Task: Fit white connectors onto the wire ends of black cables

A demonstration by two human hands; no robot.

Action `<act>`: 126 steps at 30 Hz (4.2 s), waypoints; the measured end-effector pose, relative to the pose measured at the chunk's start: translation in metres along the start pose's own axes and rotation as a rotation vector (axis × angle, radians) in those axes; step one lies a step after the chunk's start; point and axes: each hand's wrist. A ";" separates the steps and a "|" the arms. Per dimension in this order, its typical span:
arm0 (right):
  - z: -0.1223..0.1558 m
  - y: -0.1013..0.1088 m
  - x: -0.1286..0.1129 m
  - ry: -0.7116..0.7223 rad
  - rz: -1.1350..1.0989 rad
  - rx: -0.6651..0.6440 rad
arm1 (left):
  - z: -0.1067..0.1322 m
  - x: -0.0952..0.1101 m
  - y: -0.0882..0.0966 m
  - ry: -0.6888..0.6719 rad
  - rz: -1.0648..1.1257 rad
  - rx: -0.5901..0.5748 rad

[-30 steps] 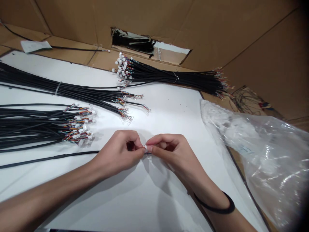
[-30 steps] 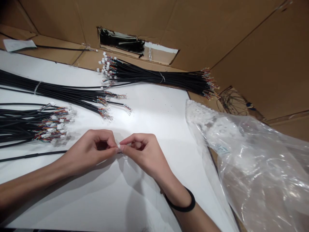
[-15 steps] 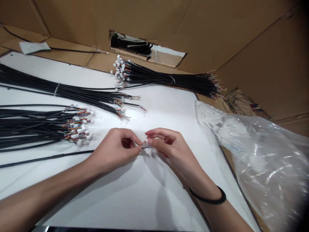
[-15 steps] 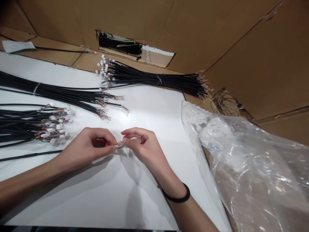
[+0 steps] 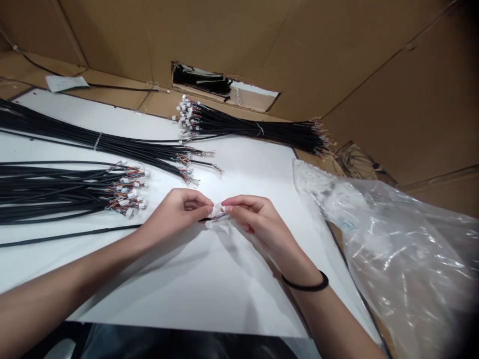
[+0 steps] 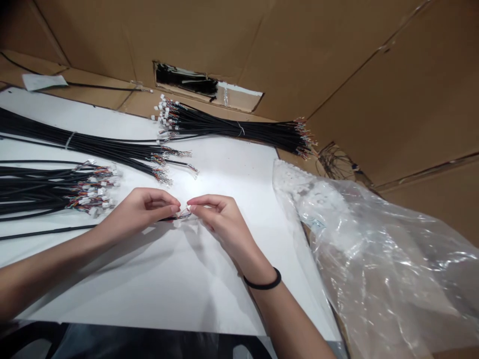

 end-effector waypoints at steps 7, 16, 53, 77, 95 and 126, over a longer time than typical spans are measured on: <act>0.000 -0.003 -0.002 0.019 -0.016 -0.020 | 0.000 0.000 -0.001 0.014 -0.022 0.044; 0.003 -0.004 -0.001 0.067 0.055 -0.016 | 0.001 0.000 -0.002 0.022 -0.013 0.044; 0.009 -0.014 0.001 -0.096 -0.230 -0.036 | 0.014 0.010 -0.010 -0.279 -0.266 0.027; 0.022 -0.023 0.004 0.197 0.108 0.179 | 0.016 0.008 -0.011 -0.314 -0.288 0.019; 0.013 -0.010 -0.001 0.037 -0.103 -0.029 | 0.014 0.014 -0.010 -0.262 -0.287 0.016; 0.008 -0.010 -0.002 -0.008 -0.167 -0.062 | 0.015 0.014 -0.007 -0.544 -0.459 -0.037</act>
Point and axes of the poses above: each hand's wrist, its own z-axis away from the middle knuckle, its own y-axis out of the back of the hand, x = y × z, and after that the axes turned 10 degrees about -y, right-handed
